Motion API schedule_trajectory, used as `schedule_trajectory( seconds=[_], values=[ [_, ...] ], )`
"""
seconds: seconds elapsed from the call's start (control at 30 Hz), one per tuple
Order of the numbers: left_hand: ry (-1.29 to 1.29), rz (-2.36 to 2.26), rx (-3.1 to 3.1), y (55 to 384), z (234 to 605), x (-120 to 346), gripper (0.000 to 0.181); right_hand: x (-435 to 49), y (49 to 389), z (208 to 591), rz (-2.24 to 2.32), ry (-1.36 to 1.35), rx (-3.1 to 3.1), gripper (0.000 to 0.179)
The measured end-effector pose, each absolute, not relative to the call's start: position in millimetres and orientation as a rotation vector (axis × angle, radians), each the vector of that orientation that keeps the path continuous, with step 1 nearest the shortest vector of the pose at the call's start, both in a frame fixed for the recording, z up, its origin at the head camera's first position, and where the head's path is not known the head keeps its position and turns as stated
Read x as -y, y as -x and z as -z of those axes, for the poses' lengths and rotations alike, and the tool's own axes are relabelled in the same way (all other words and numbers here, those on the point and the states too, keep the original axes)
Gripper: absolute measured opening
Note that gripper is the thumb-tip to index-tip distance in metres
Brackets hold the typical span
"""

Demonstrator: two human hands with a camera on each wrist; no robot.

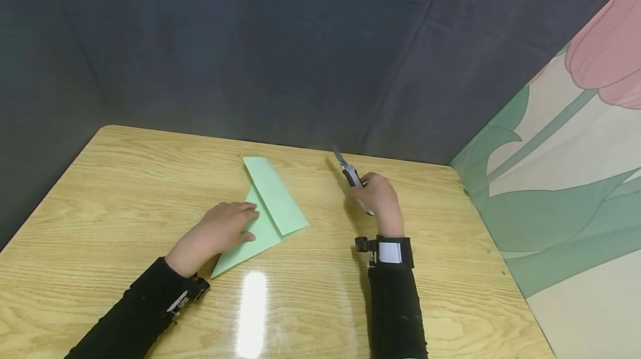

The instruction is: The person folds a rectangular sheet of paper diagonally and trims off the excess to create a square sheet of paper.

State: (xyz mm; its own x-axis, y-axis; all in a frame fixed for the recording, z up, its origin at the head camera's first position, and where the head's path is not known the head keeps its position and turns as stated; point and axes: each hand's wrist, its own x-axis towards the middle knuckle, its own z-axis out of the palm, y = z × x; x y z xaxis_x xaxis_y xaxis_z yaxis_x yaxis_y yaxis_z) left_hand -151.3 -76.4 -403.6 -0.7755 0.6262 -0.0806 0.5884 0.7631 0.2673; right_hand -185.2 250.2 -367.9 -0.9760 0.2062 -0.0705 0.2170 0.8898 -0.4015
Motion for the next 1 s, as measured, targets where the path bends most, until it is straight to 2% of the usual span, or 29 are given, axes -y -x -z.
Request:
schedule_trajectory(
  seconds=[0.47,0.67,1.0],
  values=[
    [-1.010,-0.253,-2.928,145,395,79,0.039,-209,180,360,0.524,0.027,-2.868,0.032],
    [-1.122,-0.341,-2.864,138,398,73,0.030,-208,180,362,0.489,0.038,-2.872,0.031],
    [-1.210,-0.287,-2.781,135,407,65,0.030,-212,180,366,0.495,0.020,-2.860,0.034]
  ],
)
